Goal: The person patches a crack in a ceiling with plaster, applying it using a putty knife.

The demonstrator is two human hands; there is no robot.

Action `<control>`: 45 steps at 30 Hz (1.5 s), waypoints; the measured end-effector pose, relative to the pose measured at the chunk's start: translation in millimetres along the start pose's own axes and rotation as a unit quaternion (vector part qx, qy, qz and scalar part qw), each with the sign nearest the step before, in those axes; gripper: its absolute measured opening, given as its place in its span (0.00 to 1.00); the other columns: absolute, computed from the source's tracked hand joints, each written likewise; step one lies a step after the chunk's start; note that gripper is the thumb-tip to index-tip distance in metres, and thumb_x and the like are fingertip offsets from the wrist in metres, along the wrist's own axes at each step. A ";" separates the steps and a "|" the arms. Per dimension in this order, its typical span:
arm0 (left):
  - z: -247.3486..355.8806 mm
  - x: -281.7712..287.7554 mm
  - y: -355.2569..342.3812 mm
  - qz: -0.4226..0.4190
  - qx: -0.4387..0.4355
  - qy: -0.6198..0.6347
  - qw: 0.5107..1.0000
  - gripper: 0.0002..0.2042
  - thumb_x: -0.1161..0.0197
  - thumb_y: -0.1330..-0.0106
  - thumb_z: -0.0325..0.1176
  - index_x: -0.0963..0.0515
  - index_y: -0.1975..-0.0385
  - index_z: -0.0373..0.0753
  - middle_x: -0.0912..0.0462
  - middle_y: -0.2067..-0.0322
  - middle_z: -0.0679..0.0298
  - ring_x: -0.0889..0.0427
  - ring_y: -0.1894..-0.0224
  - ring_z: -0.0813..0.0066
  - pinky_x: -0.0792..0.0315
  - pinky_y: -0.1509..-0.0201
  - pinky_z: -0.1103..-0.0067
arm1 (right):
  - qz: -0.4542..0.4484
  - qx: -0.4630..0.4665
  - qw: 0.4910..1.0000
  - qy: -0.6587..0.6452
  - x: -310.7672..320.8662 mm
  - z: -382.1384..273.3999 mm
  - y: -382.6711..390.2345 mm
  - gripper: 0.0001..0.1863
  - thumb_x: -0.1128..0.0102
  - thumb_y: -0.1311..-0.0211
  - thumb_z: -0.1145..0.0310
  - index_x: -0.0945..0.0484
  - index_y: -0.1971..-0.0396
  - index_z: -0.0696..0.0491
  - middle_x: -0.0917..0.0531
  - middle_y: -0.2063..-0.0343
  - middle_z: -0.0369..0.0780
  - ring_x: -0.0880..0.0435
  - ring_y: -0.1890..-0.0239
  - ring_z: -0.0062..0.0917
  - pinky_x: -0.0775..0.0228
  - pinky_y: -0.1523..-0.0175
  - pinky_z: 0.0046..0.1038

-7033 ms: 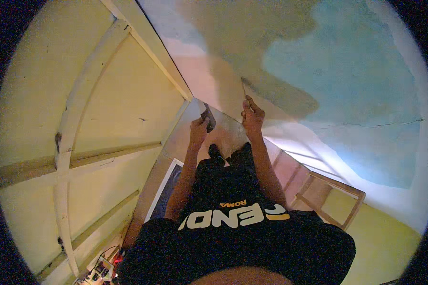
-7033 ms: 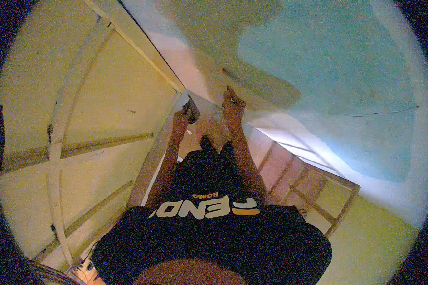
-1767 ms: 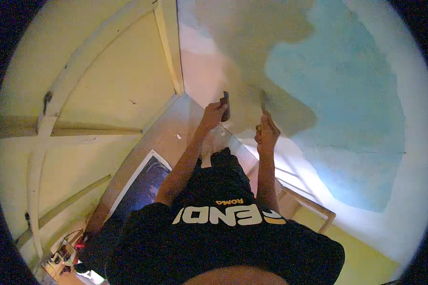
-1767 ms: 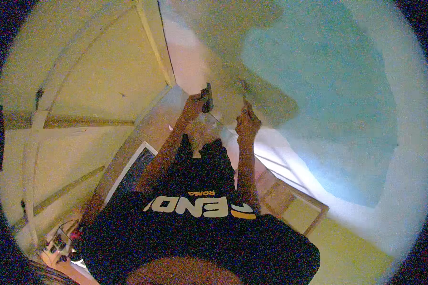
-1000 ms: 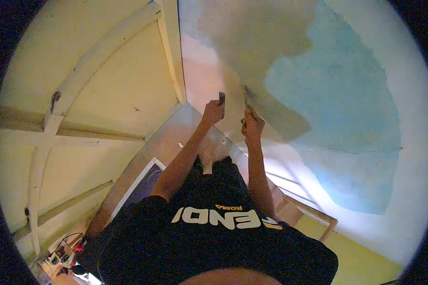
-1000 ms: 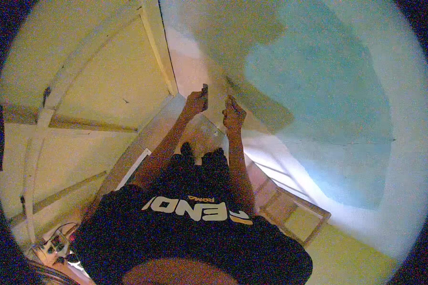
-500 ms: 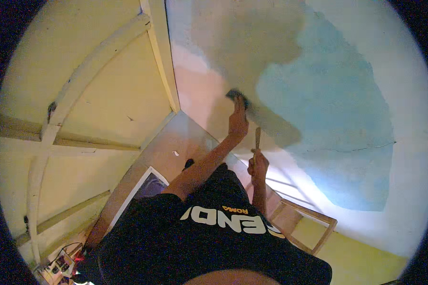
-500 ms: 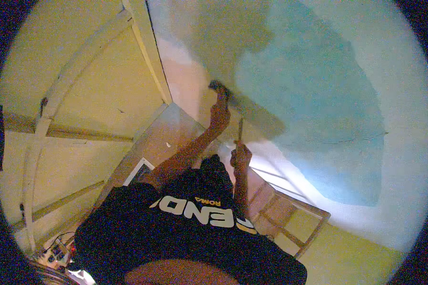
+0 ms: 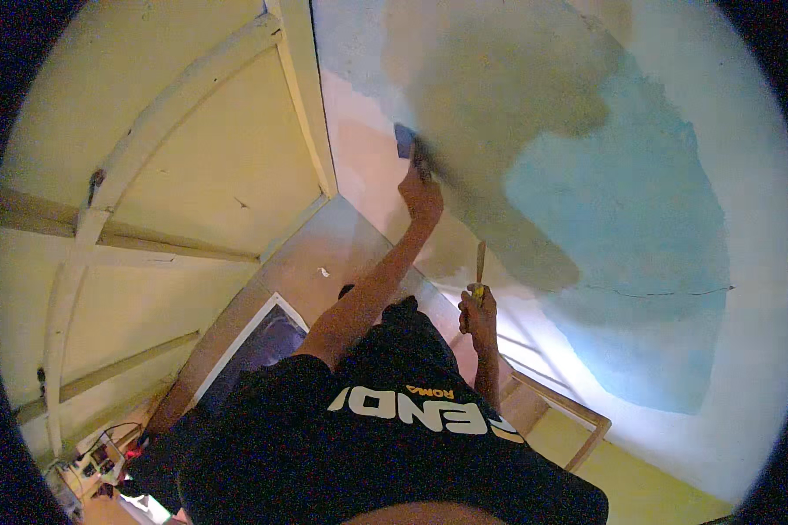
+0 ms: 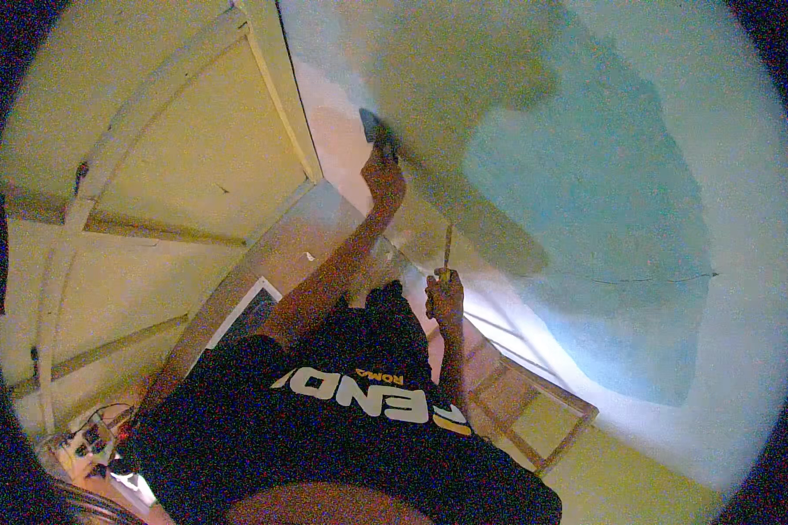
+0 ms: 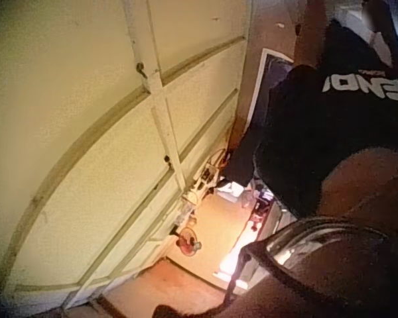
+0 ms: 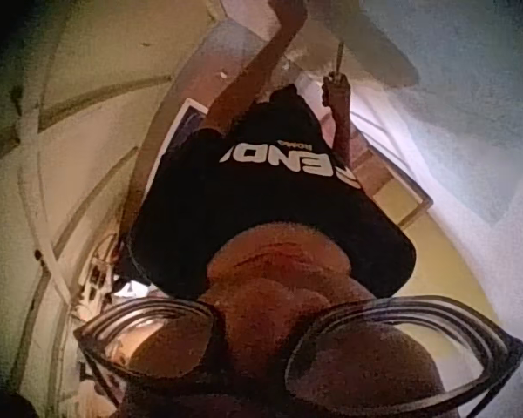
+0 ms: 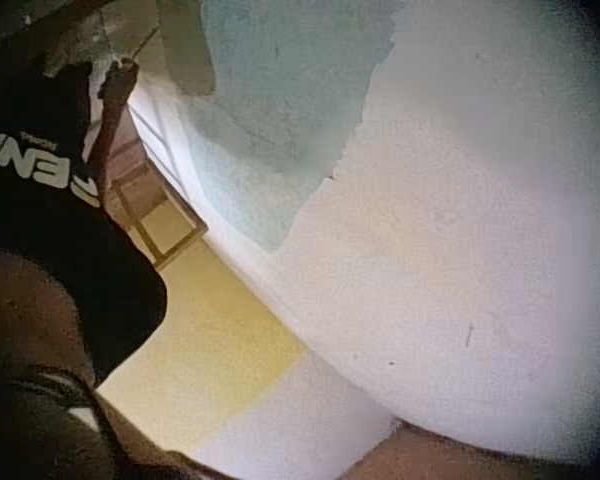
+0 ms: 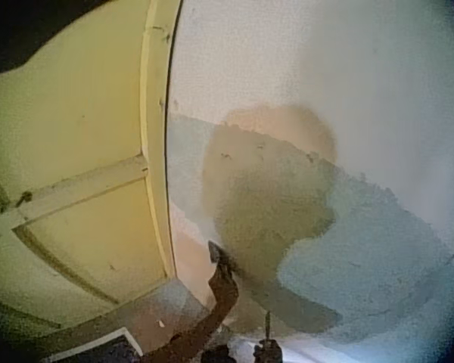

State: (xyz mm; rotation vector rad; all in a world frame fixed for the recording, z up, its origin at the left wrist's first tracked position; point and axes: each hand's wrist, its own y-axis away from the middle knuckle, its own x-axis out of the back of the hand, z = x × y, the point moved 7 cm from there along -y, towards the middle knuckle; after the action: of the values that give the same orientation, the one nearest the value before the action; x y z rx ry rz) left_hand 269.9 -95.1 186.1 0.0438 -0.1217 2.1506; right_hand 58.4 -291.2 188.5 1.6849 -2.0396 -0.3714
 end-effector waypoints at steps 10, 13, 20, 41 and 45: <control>-186.6 -30.5 85.9 -0.335 -0.109 -0.211 0.912 0.10 0.45 0.46 0.30 0.27 0.67 0.32 0.23 0.74 0.45 0.24 0.73 0.43 0.30 0.67 0.55 | -0.084 -0.015 0.996 0.014 -42.6 -17.7 -21.4 0.14 0.46 0.38 0.56 0.31 0.69 0.53 0.29 0.85 0.35 0.36 0.93 0.15 0.44 0.90 0.19; -167.7 0.3 82.5 -0.273 -0.120 -0.279 0.913 0.08 0.45 0.44 0.32 0.26 0.74 0.32 0.23 0.75 0.45 0.22 0.73 0.46 0.29 0.69 0.59 | -0.080 0.003 0.997 0.010 -36.9 -10.4 -43.4 0.15 0.45 0.38 0.56 0.32 0.70 0.53 0.29 0.85 0.34 0.35 0.93 0.15 0.42 0.90 0.19; -182.7 69.9 48.0 -0.226 0.182 0.069 0.954 0.11 0.45 0.39 0.34 0.25 0.75 0.31 0.22 0.81 0.57 0.23 0.79 0.71 0.29 0.74 0.74 | -0.117 -0.013 0.993 -0.010 -71.6 -11.8 -92.0 0.14 0.41 0.41 0.58 0.31 0.73 0.51 0.31 0.87 0.32 0.36 0.92 0.14 0.46 0.90 0.18; -180.1 97.0 56.4 -0.254 0.220 0.121 0.934 0.13 0.46 0.37 0.32 0.26 0.75 0.26 0.24 0.81 0.64 0.27 0.76 0.78 0.32 0.72 0.74 | -0.021 0.053 0.997 -0.050 -96.3 -30.8 -75.3 0.24 0.49 0.34 0.59 0.35 0.39 0.47 0.32 0.86 0.32 0.38 0.92 0.13 0.47 0.89 0.18; -183.8 94.3 51.7 -0.223 0.213 0.149 0.939 0.12 0.46 0.37 0.32 0.26 0.75 0.27 0.25 0.82 0.65 0.28 0.76 0.79 0.32 0.72 0.74 | -0.041 0.098 0.994 0.009 -104.8 -37.0 -84.0 0.23 0.48 0.35 0.68 0.34 0.40 0.48 0.30 0.82 0.32 0.36 0.92 0.13 0.45 0.89 0.18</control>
State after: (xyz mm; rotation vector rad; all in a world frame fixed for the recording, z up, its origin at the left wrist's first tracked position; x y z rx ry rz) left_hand 177.7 -25.8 7.1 -0.0048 0.4901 1.6700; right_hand 163.1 -203.8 160.4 1.8851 -2.0544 -0.1853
